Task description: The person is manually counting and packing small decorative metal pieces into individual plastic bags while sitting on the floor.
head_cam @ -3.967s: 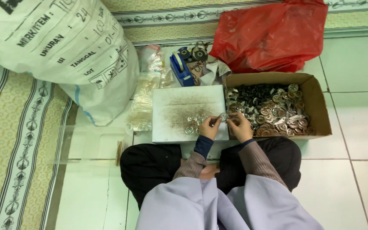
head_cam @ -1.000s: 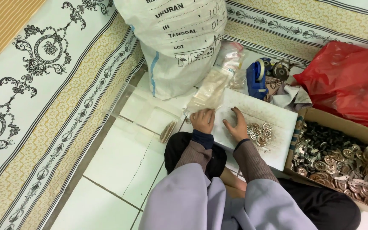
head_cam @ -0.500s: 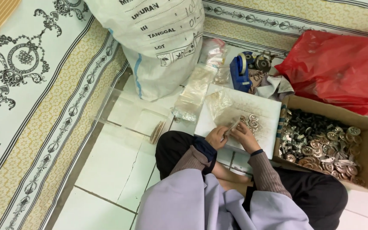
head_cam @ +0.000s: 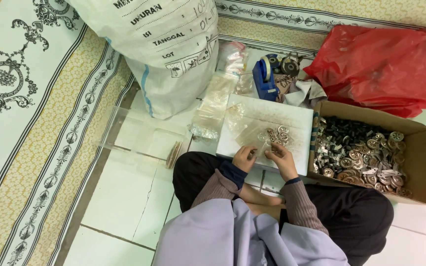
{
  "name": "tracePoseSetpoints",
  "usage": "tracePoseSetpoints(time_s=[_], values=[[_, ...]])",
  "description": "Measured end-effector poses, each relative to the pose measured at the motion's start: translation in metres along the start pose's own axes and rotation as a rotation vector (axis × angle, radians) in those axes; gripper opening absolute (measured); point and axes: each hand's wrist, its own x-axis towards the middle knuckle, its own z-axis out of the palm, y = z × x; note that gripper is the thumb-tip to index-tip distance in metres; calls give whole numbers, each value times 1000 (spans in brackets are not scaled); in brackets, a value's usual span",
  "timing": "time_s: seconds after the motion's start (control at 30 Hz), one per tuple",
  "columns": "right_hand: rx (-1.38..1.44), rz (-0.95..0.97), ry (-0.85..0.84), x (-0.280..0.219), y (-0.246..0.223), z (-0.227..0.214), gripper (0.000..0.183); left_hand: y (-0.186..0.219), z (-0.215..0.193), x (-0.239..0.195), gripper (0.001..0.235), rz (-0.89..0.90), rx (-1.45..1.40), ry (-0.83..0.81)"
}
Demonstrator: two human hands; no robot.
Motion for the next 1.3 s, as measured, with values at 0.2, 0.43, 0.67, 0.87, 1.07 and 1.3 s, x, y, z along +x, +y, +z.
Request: tracePoseSetpoints(time_s=[0.2, 0.43, 0.67, 0.87, 1.07, 1.3], values=[[4, -11, 90, 17, 34, 5, 26, 20, -9, 0, 32, -25, -15, -25], [-324, -153, 83, 52, 27, 1, 24, 32, -23, 13, 22, 67, -106, -2], [-326, -229, -34, 49, -12, 13, 21, 10, -11, 6, 6, -213, -212, 135], [-903, -303, -122, 43, -44, 25, 48, -6, -3, 9, 8, -454, -335, 237], [-1352, -350, -109, 41, -27, 39, 36, -2, -4, 12, 8, -453, -378, 232], [-830, -184, -42, 68, 7, 0, 37, 4, -12, 14, 11, -389, -328, 203]])
